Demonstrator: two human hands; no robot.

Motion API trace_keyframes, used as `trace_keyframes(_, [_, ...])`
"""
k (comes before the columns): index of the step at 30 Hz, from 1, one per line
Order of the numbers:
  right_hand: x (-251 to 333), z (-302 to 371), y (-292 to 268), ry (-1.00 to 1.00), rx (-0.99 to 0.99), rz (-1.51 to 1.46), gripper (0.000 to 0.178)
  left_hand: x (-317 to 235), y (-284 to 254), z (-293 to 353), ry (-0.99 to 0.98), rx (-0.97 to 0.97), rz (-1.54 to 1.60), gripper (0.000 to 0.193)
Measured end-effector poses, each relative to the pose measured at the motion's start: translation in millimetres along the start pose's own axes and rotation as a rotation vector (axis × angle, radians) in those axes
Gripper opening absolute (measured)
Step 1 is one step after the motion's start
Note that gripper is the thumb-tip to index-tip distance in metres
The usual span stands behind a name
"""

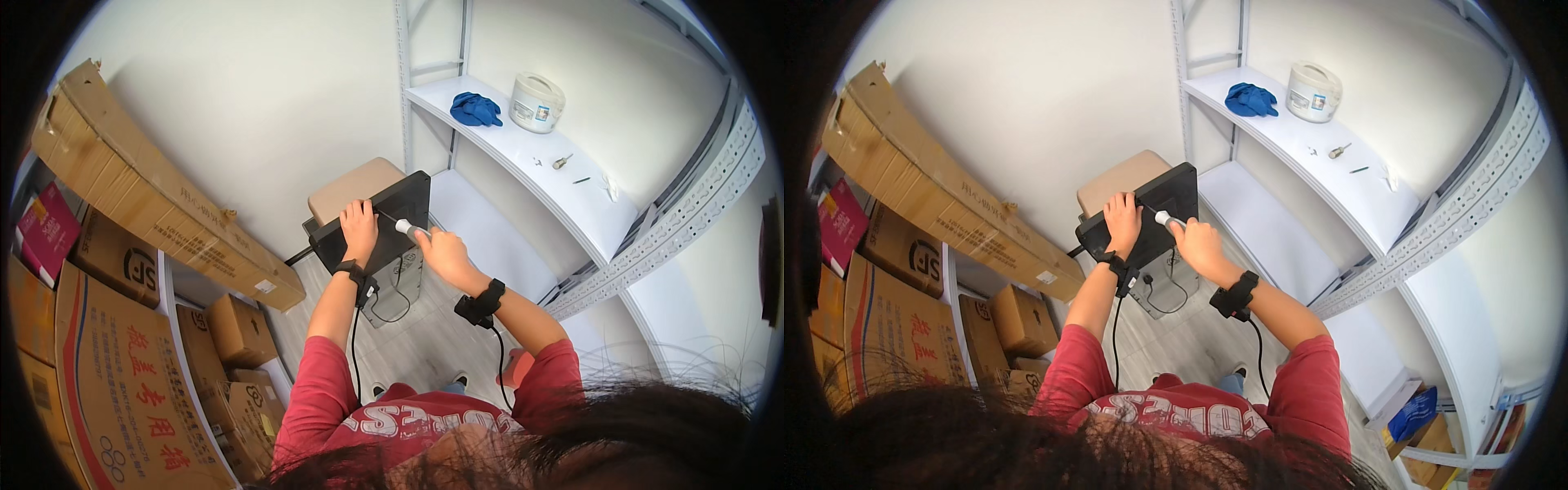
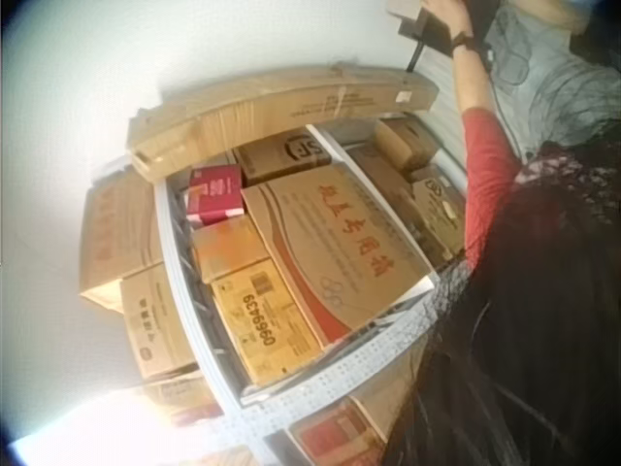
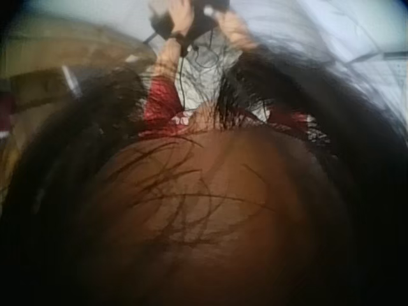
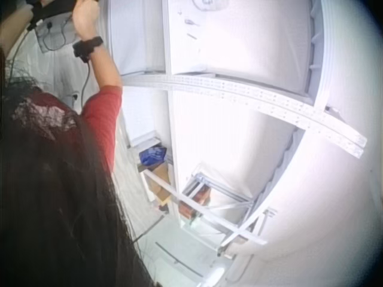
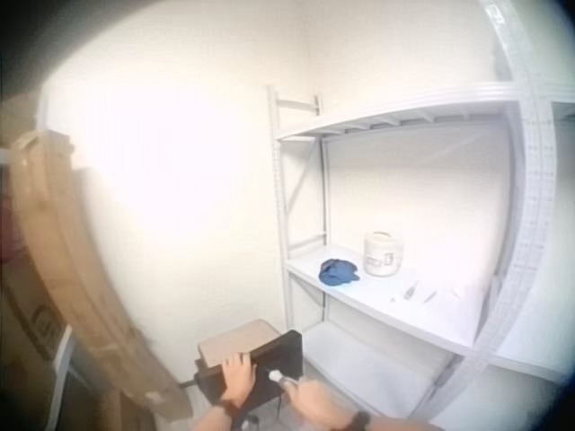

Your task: The person wipes a black rectangular panel with a blue cloth, then uses a screwdriver to fasten screws into the panel's back. The panel is placed on a beige box while the person works in a storage area with shelves and cardboard boxes.

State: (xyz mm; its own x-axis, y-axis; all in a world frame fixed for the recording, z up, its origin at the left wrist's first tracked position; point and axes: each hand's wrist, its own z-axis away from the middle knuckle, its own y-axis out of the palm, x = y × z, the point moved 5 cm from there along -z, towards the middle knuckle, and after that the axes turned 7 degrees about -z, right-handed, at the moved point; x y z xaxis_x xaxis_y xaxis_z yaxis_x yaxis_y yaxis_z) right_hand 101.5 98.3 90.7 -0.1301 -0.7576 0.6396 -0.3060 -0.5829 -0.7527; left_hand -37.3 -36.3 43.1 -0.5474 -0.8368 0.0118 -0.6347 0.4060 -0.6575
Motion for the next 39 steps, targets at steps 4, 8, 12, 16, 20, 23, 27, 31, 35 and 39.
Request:
trace_keyframes(4, [8.4, 3.6, -7.9, -0.051, 0.051, -0.071, 0.04, 1.3, 1.1, 0.6, -0.016, -0.002, -0.009, 0.038])
trace_keyframes(8, [7.3, 1.0, -9.5, -0.093, 0.052, 0.003, 0.039, 2.8, 3.3, 1.8, -0.009, -0.012, -0.004, 0.039])
trace_keyframes(12, [-1.9, -0.7, -8.0, -0.189, -0.107, 0.064, 0.036, 1.2, 3.3, -0.4, -0.008, -0.012, 0.001, 0.039])
trace_keyframes(16, [-5.7, -3.5, -4.7, 0.02, 0.015, 0.002, 0.037, 2.4, 3.3, 0.6, -0.005, -0.012, -0.001, 0.04])
trace_keyframes(20, [5.9, -0.5, -9.4, 0.005, 0.03, -0.054, 0.039, 1.2, 1.3, 1.0, -0.014, -0.026, -0.013, 0.037])
trace_keyframes(23, [14.9, 2.5, -12.5, -0.091, 0.081, -0.015, 0.037, 1.8, 2.3, 2.0, -0.028, -0.006, -0.013, 0.037])
trace_keyframes(27, [6.5, -1.6, -8.8, -0.22, -0.052, 0.129, 0.04, -0.2, 1.9, 0.4, -0.017, -0.02, -0.019, 0.038])
trace_keyframes(31, [-7.9, -7.9, 2.9, -0.096, -0.053, 0.121, 0.048, -0.6, 3.3, 0.3, -0.021, -0.006, -0.021, 0.037])
trace_keyframes(35, [7.3, -3.1, -1.9, -0.143, -0.058, 0.142, 0.039, 3.2, 5.0, 1.8, -0.03, -0.004, -0.024, 0.039])
trace_keyframes(39, [8.3, -0.6, -5.6, -0.223, -0.083, 0.12, 0.038, 0.1, 6.9, 2.0, -0.015, -0.017, -0.021, 0.039])
